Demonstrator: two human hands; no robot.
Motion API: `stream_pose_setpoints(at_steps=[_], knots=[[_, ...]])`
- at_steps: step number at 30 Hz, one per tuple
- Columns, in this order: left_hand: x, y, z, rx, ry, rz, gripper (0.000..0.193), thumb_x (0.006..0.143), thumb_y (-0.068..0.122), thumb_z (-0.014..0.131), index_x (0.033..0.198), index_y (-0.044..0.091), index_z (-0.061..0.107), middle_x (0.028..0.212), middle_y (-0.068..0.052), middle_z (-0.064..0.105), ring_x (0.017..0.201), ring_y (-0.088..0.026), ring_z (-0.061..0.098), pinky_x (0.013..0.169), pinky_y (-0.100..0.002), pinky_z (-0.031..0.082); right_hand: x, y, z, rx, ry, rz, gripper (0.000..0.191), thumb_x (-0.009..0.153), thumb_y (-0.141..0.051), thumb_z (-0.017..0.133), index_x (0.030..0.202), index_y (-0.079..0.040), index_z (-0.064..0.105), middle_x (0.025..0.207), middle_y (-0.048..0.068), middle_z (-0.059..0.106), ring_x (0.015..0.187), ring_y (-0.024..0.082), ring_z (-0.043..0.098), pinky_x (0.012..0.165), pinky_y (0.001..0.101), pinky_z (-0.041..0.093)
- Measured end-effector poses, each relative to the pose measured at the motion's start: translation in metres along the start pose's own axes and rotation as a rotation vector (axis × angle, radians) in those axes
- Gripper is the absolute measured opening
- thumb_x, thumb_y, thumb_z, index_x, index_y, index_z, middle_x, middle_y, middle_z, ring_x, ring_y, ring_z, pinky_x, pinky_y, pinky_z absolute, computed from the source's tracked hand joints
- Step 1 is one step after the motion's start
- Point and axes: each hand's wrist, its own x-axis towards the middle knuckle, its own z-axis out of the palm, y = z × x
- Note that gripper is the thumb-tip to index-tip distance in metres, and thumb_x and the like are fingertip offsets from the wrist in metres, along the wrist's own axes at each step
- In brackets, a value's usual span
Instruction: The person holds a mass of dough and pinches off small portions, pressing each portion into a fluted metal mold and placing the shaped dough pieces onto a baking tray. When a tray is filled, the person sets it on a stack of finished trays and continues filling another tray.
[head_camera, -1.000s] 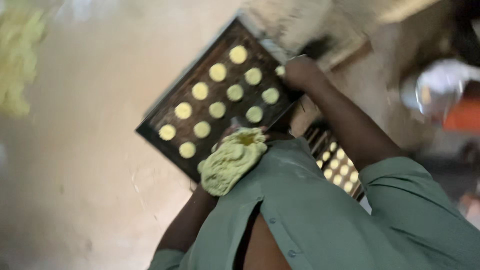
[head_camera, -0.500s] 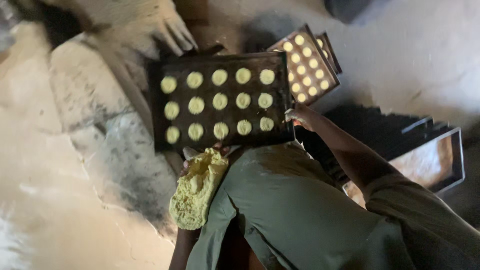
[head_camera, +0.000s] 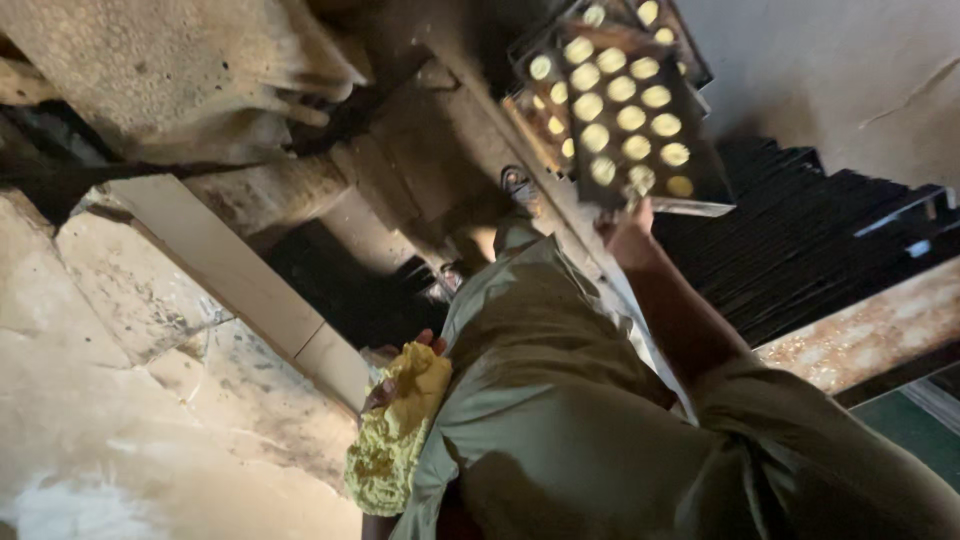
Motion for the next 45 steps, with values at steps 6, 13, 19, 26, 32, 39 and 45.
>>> stream_pose_setpoints(at_steps=[6,13,19,26,32,39,45], knots=[[-0.007,-0.002,0.006,-0.023,0.131,-0.008,0.054,0.1,0.018,0.054,0.15,-0.001,0.042,0.148,-0.021,0.059,0.131,-0.028,0.062,0.109,-0.038,0.051,0.024,0.028,0.081,0.071,-0.077,0.043,0.055,0.09,-0.061,0.055,0.125,-0.018,0.059,0.118,0.005,0.062,0.095,0.026,0.063,0.079,0.0462,0.057],[-0.034,0.012,0.04,0.339,-0.007,0.223,0.051,0.097,0.016,0.06,0.143,-0.002,0.046,0.143,-0.02,0.061,0.127,-0.028,0.063,0.107,-0.039,0.052,-0.025,0.125,0.136,-0.908,-0.629,-0.075,0.055,0.098,-0.05,0.069,0.133,-0.008,0.058,0.112,0.011,0.062,0.093,0.024,0.064,0.082,0.0405,0.058],[-0.074,0.065,0.022,0.296,-0.26,0.378,0.048,0.098,0.023,0.059,0.139,0.0,0.052,0.137,-0.018,0.064,0.121,-0.026,0.065,0.104,-0.038,0.053,-0.178,0.193,0.131,-0.54,-1.356,0.276,0.057,0.097,-0.038,0.057,0.139,-0.001,0.053,0.134,0.014,0.067,0.118,0.03,0.066,0.1,0.0424,0.053],[-0.096,0.117,-0.001,0.381,-0.317,0.565,0.046,0.099,0.03,0.059,0.134,0.001,0.06,0.129,-0.016,0.068,0.114,-0.024,0.068,0.099,-0.037,0.054,-0.319,0.266,0.153,-1.497,-1.991,-0.828,0.062,0.099,-0.023,0.07,0.154,-0.007,0.045,0.153,0.013,0.055,0.144,0.033,0.05,0.122,0.0452,0.037],[-0.081,0.15,-0.027,0.996,-0.057,0.943,0.036,0.099,0.024,0.064,0.128,0.001,0.066,0.119,-0.013,0.076,0.108,-0.023,0.072,0.099,-0.037,0.057,-0.337,0.309,0.196,-1.824,-2.047,-1.015,0.07,0.098,-0.029,0.07,0.157,-0.008,0.04,0.166,0.021,0.034,0.155,0.038,0.028,0.123,0.0529,0.016],[-0.034,0.218,-0.022,-0.632,-0.719,0.223,0.044,0.111,0.027,0.052,0.143,-0.003,0.056,0.137,-0.02,0.061,0.124,-0.03,0.059,0.109,-0.042,0.048,-0.273,0.352,0.341,-1.942,-1.92,-0.805,0.058,0.1,-0.039,0.07,0.145,-0.007,0.051,0.139,0.016,0.057,0.134,0.023,0.056,0.119,0.0386,0.048],[-0.046,0.261,0.005,-0.826,-0.411,0.347,0.047,0.109,0.027,0.05,0.144,-0.004,0.053,0.141,-0.021,0.058,0.129,-0.031,0.056,0.112,-0.041,0.046,-0.187,0.32,0.664,-1.55,-1.05,-1.537,0.076,0.098,-0.028,0.074,0.149,0.009,0.031,0.145,0.032,0.042,0.129,0.041,0.05,0.103,0.0496,0.045]])
